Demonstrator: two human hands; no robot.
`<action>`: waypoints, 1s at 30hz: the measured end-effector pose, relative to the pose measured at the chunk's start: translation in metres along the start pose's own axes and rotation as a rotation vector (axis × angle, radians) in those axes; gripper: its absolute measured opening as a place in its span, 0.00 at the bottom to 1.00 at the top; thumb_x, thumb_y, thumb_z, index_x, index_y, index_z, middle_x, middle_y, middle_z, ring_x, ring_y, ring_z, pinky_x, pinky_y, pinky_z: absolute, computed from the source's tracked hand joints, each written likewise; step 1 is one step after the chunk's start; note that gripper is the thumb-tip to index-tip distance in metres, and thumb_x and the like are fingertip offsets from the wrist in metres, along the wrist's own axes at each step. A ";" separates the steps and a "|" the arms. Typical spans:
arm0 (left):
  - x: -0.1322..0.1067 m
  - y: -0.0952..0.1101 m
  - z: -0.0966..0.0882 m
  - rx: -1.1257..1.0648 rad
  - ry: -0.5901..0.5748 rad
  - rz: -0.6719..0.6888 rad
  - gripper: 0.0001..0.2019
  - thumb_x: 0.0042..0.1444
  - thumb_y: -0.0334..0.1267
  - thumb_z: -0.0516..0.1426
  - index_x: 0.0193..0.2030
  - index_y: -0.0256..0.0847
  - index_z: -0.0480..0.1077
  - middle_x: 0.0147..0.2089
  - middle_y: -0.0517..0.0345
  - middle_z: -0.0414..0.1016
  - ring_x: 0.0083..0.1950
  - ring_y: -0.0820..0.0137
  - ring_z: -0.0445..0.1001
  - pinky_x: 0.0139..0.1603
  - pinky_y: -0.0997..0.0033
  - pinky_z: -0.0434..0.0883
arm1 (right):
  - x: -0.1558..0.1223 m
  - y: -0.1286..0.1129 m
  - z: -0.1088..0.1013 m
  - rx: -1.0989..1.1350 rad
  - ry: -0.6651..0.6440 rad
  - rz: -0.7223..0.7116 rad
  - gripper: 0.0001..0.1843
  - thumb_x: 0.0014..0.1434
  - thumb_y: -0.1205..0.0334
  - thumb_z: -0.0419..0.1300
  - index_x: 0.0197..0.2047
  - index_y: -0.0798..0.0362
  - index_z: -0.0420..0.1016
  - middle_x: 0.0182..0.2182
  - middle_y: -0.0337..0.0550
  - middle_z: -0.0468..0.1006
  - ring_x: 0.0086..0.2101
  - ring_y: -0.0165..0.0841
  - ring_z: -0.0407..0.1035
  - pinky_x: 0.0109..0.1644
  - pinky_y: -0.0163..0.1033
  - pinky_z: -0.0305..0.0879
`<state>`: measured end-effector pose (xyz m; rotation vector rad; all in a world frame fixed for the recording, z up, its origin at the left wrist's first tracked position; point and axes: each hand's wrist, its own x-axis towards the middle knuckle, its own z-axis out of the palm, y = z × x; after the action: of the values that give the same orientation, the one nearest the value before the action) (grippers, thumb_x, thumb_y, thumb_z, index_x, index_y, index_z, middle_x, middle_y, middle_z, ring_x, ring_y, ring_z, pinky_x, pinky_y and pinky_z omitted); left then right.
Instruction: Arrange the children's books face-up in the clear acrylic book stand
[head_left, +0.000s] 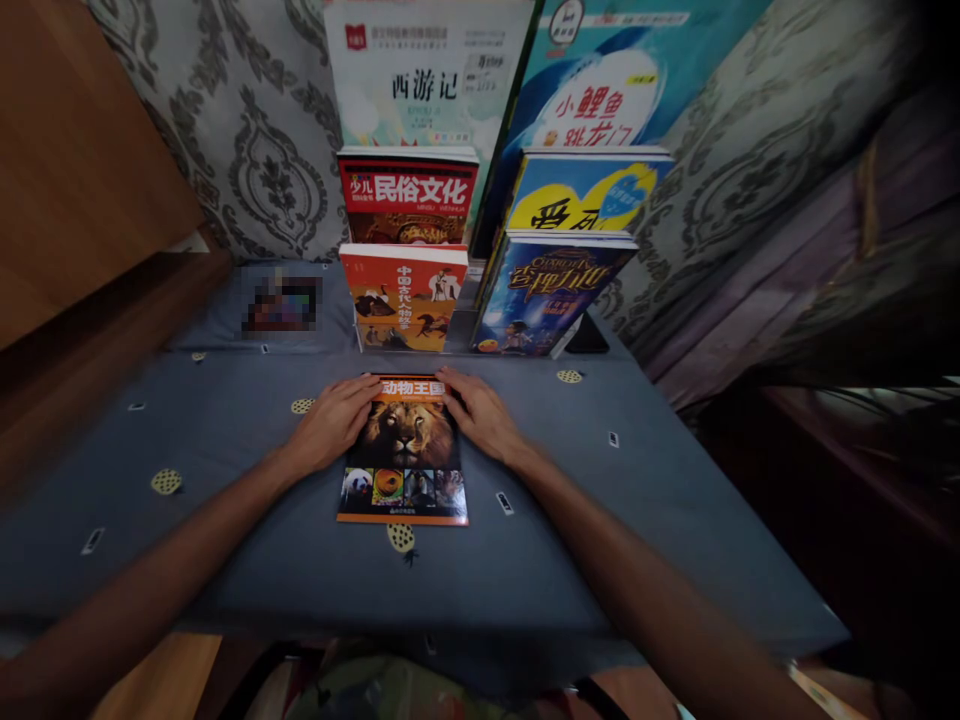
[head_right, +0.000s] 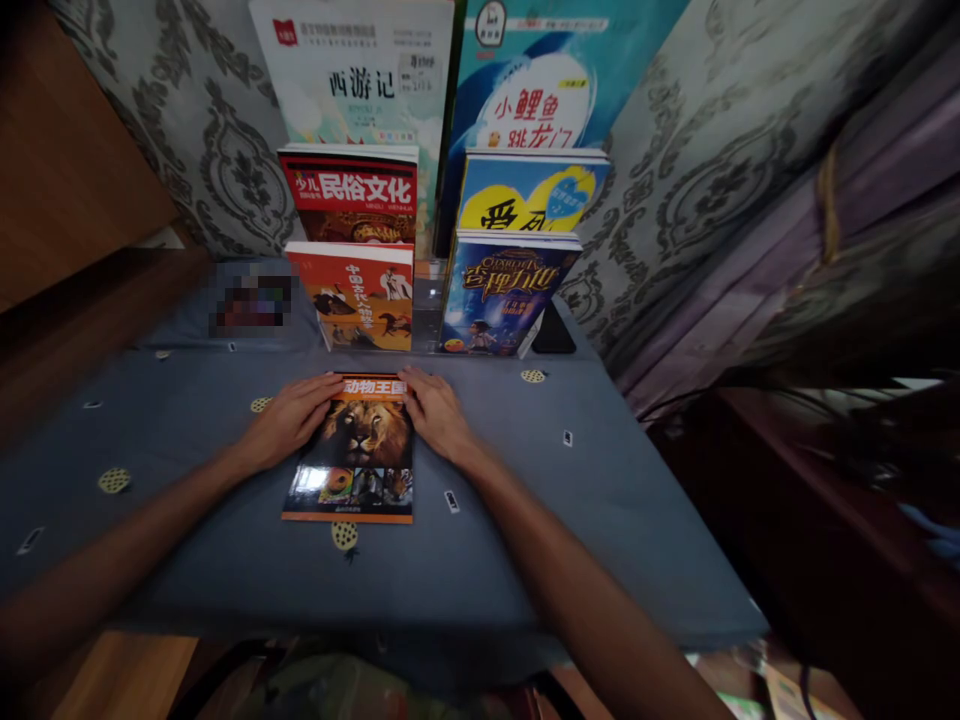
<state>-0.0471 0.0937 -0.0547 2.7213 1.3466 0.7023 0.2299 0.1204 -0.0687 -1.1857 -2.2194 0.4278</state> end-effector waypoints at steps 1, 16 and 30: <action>0.000 0.000 0.000 0.002 0.002 0.000 0.19 0.68 0.35 0.46 0.61 0.39 0.69 0.64 0.47 0.73 0.66 0.61 0.70 0.65 0.53 0.69 | 0.000 0.000 -0.001 0.010 0.029 0.003 0.22 0.67 0.63 0.51 0.62 0.52 0.71 0.61 0.53 0.74 0.61 0.43 0.67 0.66 0.57 0.62; 0.039 0.017 0.005 0.008 -0.170 0.082 0.20 0.70 0.36 0.46 0.64 0.38 0.67 0.67 0.45 0.69 0.69 0.60 0.66 0.67 0.50 0.63 | -0.001 0.013 -0.004 0.067 0.102 0.047 0.25 0.63 0.71 0.49 0.61 0.50 0.72 0.52 0.48 0.80 0.52 0.41 0.73 0.59 0.53 0.69; 0.074 0.032 0.029 -0.034 -0.183 0.161 0.20 0.69 0.36 0.47 0.64 0.37 0.67 0.67 0.46 0.69 0.70 0.61 0.64 0.66 0.52 0.64 | -0.001 0.012 -0.004 0.126 0.085 0.052 0.30 0.60 0.73 0.48 0.65 0.51 0.65 0.54 0.44 0.80 0.56 0.40 0.72 0.63 0.55 0.66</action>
<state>0.0271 0.1350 -0.0454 2.8092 1.0783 0.4646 0.2405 0.1263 -0.0726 -1.1755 -2.0615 0.5203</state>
